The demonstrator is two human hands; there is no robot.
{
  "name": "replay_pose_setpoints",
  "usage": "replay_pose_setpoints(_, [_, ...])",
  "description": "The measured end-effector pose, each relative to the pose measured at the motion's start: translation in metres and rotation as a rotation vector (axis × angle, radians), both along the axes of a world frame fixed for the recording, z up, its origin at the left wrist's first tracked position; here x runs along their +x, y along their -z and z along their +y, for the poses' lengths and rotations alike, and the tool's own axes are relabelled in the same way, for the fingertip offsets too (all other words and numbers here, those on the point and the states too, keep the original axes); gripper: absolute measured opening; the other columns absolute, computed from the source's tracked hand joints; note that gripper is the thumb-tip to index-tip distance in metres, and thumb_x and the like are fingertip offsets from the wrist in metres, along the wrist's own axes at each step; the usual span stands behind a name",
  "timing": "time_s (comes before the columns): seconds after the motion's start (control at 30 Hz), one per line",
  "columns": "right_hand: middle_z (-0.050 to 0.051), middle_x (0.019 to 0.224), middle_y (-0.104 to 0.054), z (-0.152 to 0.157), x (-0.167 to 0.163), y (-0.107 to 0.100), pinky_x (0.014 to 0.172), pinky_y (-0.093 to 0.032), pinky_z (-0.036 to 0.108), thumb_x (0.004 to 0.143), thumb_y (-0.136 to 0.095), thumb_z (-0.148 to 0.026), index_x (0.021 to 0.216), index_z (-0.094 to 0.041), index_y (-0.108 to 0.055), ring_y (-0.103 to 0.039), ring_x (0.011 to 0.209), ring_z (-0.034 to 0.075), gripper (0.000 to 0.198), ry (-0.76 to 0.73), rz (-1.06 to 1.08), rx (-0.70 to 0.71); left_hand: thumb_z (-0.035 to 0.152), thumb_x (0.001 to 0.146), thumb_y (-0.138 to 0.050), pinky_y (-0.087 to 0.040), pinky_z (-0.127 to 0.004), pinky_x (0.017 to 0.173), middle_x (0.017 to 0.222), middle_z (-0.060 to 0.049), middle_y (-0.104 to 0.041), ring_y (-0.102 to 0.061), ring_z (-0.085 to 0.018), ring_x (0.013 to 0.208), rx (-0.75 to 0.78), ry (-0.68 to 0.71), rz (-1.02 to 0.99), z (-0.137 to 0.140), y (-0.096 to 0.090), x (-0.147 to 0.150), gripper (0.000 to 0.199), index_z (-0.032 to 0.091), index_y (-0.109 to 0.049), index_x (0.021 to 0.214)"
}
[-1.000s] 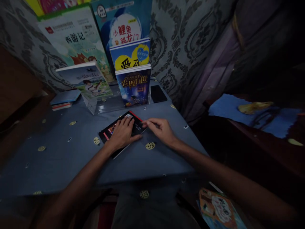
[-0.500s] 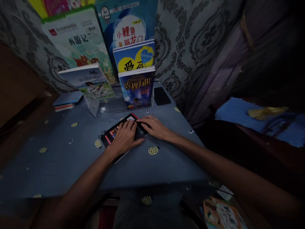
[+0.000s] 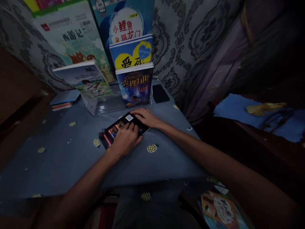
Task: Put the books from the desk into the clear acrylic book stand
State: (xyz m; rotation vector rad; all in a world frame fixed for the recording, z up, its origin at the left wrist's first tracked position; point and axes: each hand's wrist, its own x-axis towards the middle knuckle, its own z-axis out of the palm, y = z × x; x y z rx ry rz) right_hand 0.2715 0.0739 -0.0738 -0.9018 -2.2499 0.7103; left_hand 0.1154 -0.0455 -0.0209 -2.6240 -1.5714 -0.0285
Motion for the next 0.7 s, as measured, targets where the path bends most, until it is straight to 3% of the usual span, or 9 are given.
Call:
replay_pose_setpoints(0.1, [0.007, 0.118, -0.075, -0.010, 0.013, -0.005, 0.102, -0.048, 0.041, 0.097, -0.045, -0.025, 0.125, -0.019, -0.067, -0.067, 0.112, 0.021, 0.036, -0.026, 0.175, -0.147, 0.033, 0.101, -0.045, -0.055, -0.041, 0.086, 0.116, -0.019, -0.069, -0.065, -0.032, 0.112, -0.015, 0.016, 0.015, -0.003, -0.005, 0.002, 0.031, 0.010, -0.063, 0.110])
replay_pose_setpoints(0.17, [0.007, 0.108, -0.078, -0.018, 0.022, -0.008, 0.099, -0.049, 0.039, 0.098, -0.045, -0.033, 0.112, -0.018, -0.073, -0.069, 0.105, 0.022, 0.035, -0.009, 0.266, -0.231, 0.031, 0.103, -0.040, -0.055, -0.037, 0.081, 0.108, -0.017, -0.072, -0.068, -0.029, 0.104, -0.026, 0.025, 0.024, -0.002, -0.009, 0.002, 0.031, 0.012, -0.064, 0.106])
replay_pose_setpoints(0.3, [0.010, 0.111, -0.077, -0.028, 0.033, -0.014, 0.103, -0.046, 0.039, 0.095, -0.048, -0.049, 0.086, -0.017, -0.077, -0.068, 0.109, 0.024, 0.043, 0.009, 0.378, -0.334, 0.029, 0.103, -0.037, -0.053, -0.034, 0.075, 0.096, -0.012, -0.074, -0.072, -0.025, 0.088, -0.064, 0.023, 0.019, 0.003, -0.019, -0.002, 0.032, 0.014, -0.065, 0.099])
replay_pose_setpoints(0.47, [0.007, 0.105, -0.079, -0.030, 0.042, -0.024, 0.104, -0.046, 0.042, 0.085, -0.062, -0.040, 0.105, -0.018, -0.076, -0.070, 0.108, 0.024, 0.033, -0.132, 0.466, -0.531, 0.027, 0.104, -0.031, -0.052, -0.034, 0.072, 0.091, -0.011, -0.074, -0.071, -0.024, 0.080, -0.099, 0.013, -0.028, 0.006, -0.026, -0.003, 0.039, 0.015, -0.067, 0.094])
replay_pose_setpoints(0.57, [0.006, 0.112, -0.077, -0.029, 0.046, -0.027, 0.103, -0.047, 0.041, 0.081, -0.066, -0.032, 0.109, -0.020, -0.075, -0.069, 0.110, 0.024, 0.032, -0.214, 0.423, -0.582, 0.029, 0.104, -0.036, -0.053, -0.034, 0.076, 0.095, -0.011, -0.075, -0.072, -0.024, 0.084, -0.092, 0.003, -0.039, 0.003, -0.021, -0.001, 0.035, 0.015, -0.068, 0.097])
replay_pose_setpoints(0.7, [0.005, 0.112, -0.077, -0.026, 0.049, -0.026, 0.103, -0.047, 0.040, 0.082, -0.062, -0.026, 0.107, -0.019, -0.076, -0.068, 0.111, 0.023, 0.029, -0.235, 0.318, -0.525, 0.041, 0.099, -0.051, -0.055, -0.039, 0.088, 0.122, -0.015, -0.070, -0.067, -0.030, 0.112, -0.028, 0.022, -0.075, -0.005, -0.008, -0.006, 0.033, 0.015, -0.066, 0.115])
